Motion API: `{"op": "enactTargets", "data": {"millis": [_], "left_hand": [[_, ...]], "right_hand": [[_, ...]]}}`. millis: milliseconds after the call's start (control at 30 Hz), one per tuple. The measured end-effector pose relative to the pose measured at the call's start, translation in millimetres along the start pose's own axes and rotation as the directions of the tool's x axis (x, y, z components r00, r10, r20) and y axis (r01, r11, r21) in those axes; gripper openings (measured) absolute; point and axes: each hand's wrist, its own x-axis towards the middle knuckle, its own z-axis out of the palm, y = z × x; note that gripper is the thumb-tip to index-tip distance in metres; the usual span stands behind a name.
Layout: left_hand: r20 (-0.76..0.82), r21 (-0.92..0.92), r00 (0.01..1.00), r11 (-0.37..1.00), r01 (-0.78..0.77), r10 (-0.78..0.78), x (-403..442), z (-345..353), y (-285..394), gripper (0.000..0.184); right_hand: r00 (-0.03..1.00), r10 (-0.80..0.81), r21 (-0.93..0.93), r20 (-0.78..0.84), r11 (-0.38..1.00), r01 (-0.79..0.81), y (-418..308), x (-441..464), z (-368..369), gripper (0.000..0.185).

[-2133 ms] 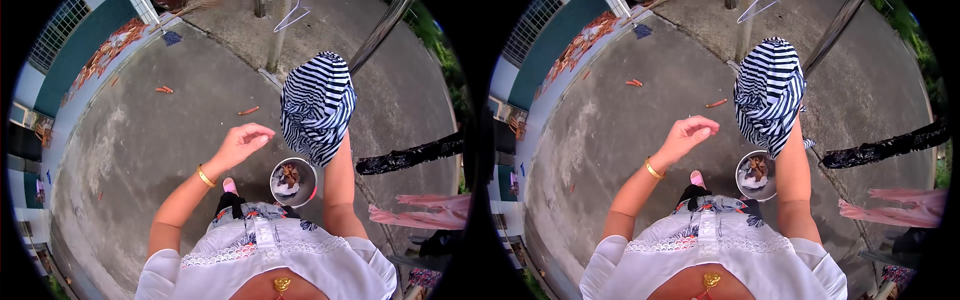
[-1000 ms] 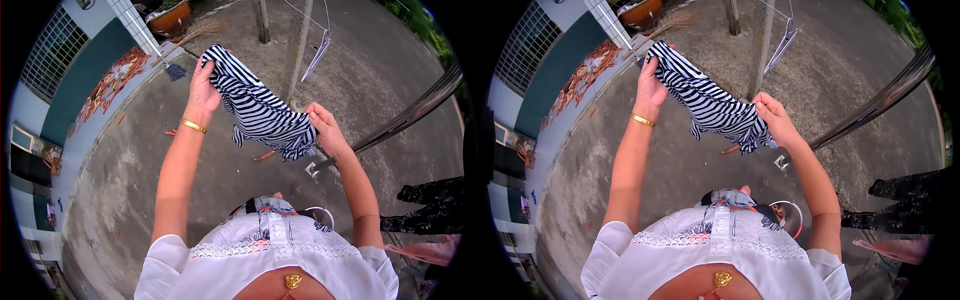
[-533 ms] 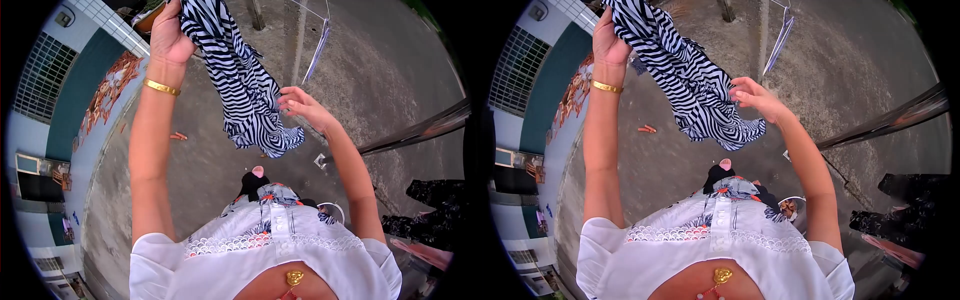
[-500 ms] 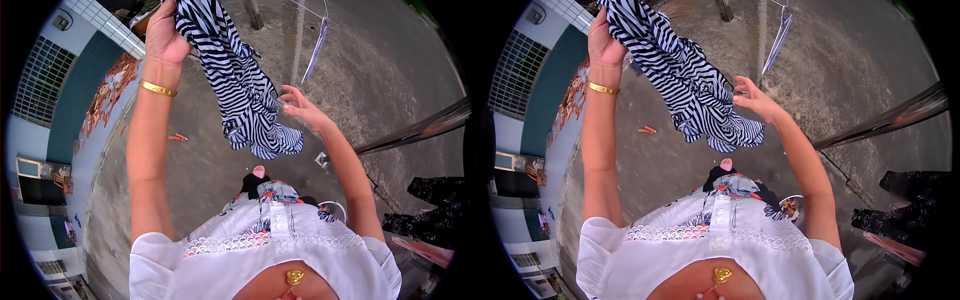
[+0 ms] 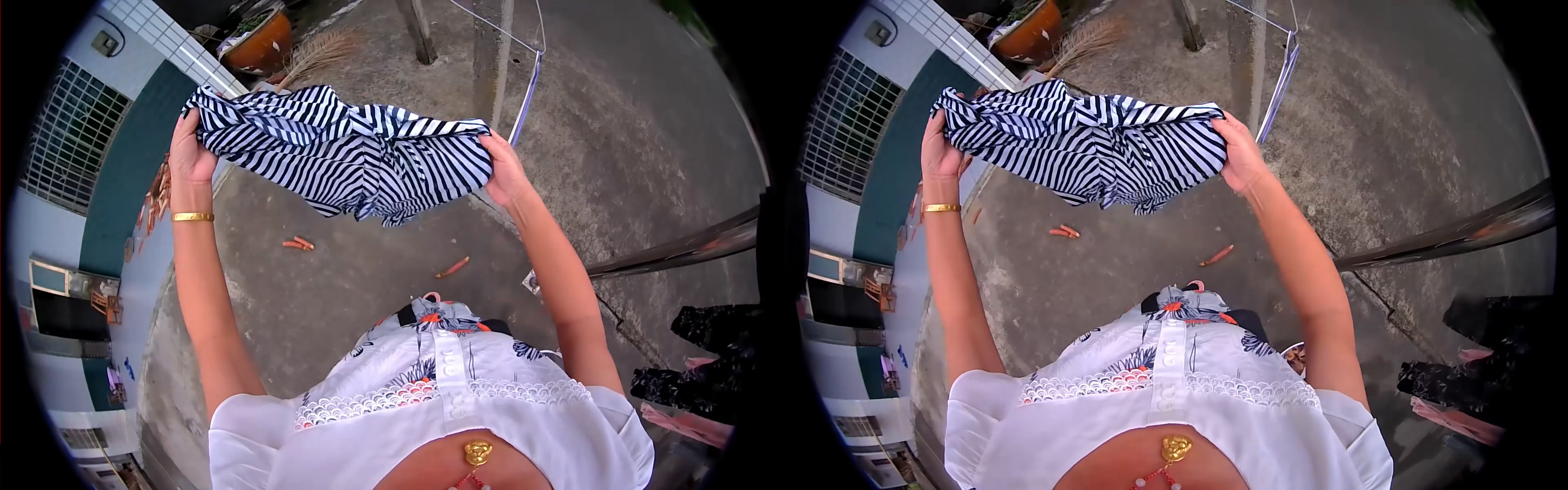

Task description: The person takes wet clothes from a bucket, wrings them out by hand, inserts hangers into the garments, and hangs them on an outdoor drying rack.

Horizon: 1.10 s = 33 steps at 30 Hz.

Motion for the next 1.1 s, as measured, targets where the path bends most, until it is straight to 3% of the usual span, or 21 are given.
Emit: {"op": "enactTargets", "data": {"millis": [33, 67, 100, 167, 200, 233, 267, 300, 333, 367, 433, 500, 567, 667, 800, 833, 900, 933, 967, 1033, 1100], "left_hand": [[0.012, 0.161, 0.999, 0.987, 0.030, -0.032, -3, -25, -15, 0.026], [0.032, 0.497, 0.993, 0.864, 0.081, -0.112, -11, -35, -32, 0.033], [0.023, 0.771, 0.981, 0.628, 0.106, -0.195, -21, -46, -48, 0.041], [0.355, 0.920, 0.923, 0.231, -0.316, -0.152, -49, -37, -95, 0.059], [0.394, 0.888, 0.889, 0.346, -0.304, -0.231, -61, -16, -118, 0.075], [0.327, 0.749, 0.853, 0.662, 0.029, -0.407, -83, 40, -114, 0.078], [0.457, 0.403, 0.775, 0.879, 0.256, -0.436, -95, 68, -136, 0.082], [0.559, 0.259, 0.726, 0.916, 0.307, -0.401, -105, 87, -165, 0.071], [0.611, 0.373, 0.639, 0.882, 0.288, -0.467, -112, 102, -180, 0.049], [0.604, 0.463, 0.733, 0.886, -0.001, -0.314, -117, 115, -194, 0.026], [0.618, 0.426, 0.648, 0.883, 0.199, -0.444, -116, 125, -205, 0.020], [0.605, 0.289, 0.672, 0.905, 0.313, -0.426, -116, 135, -200, 0.018], [0.625, 0.263, 0.599, 0.858, 0.442, -0.500, -119, 147, -189, 0.021], [0.610, -0.027, 0.615, 0.763, 0.646, -0.500, -121, 179, -167, 0.025], [0.581, -0.214, 0.667, 0.703, 0.678, -0.466, -112, 197, -147, 0.021], [0.583, -0.201, 0.669, 0.716, 0.669, -0.461, -110, 198, -144, 0.021], [0.558, -0.132, 0.679, 0.757, 0.640, -0.477, -104, 197, -144, 0.020], [0.566, -0.051, 0.670, 0.790, 0.611, -0.481, -101, 195, -142, 0.020], [0.573, 0.031, 0.660, 0.817, 0.576, -0.487, -96, 193, -139, 0.020], [0.582, 0.254, 0.602, 0.826, 0.503, -0.546, -86, 183, -139, 0.021], [0.554, 0.311, 0.559, 0.776, 0.548, -0.617, -85, 175, -143, 0.022]], "right_hand": [[0.999, -0.005, 0.042, 0.048, 0.999, 0.003, -10, 3, 4, 0.021], [0.996, -0.004, 0.047, 0.090, 0.999, 0.000, -23, 1, 15, 0.019], [0.985, -0.009, 0.019, 0.173, 1.000, 0.006, -30, 6, 20, 0.019], [0.950, 0.075, -0.082, 0.302, 0.995, -0.052, -34, 7, 42, 0.018], [0.941, 0.055, -0.300, 0.334, 0.953, 0.051, -23, 9, 51, 0.018], [0.929, 0.047, -0.496, 0.368, 0.855, 0.153, -7, 10, 56, 0.018], [0.857, 0.010, -0.548, 0.515, 0.773, 0.321, 8, 8, 63, 0.016], [0.761, 0.000, -0.564, 0.649, 0.671, 0.481, 17, 4, 66, 0.015], [0.768, 0.096, -0.700, 0.633, 0.495, 0.515, 11, -2, 66, 0.014], [0.782, 0.188, -0.794, 0.594, 0.293, 0.533, 3, -7, 65, 0.012], [0.818, 0.143, -0.823, 0.558, 0.228, 0.521, -13, -15, 50, 0.011], [0.855, -0.088, -0.859, 0.511, -0.030, 0.510, -33, -25, 29, 0.012], [0.869, -0.137, -0.873, 0.476, -0.197, 0.447, -52, -35, 12, 0.019], [0.871, -0.206, -0.887, 0.446, -0.233, 0.399, -66, -50, -2, 0.023], [0.870, -0.235, -0.882, 0.434, -0.306, 0.358, -66, -63, -42, 0.017], [0.867, -0.243, -0.883, 0.436, -0.303, 0.359, -69, -67, -45, 0.017], [0.960, -0.249, -0.991, 0.131, -0.012, 0.132, -72, -74, -50, 0.017], [0.971, -0.227, -0.976, 0.081, 0.182, 0.124, -74, -73, -52, 0.014], [0.970, -0.228, -0.974, 0.081, 0.189, 0.125, -76, -72, -52, 0.014], [0.975, -0.218, -0.562, 0.052, 0.800, 0.209, -82, -71, -43, 0.018], [0.980, -0.193, -0.501, 0.044, 0.845, 0.188, -87, -69, -30, 0.021]]}}
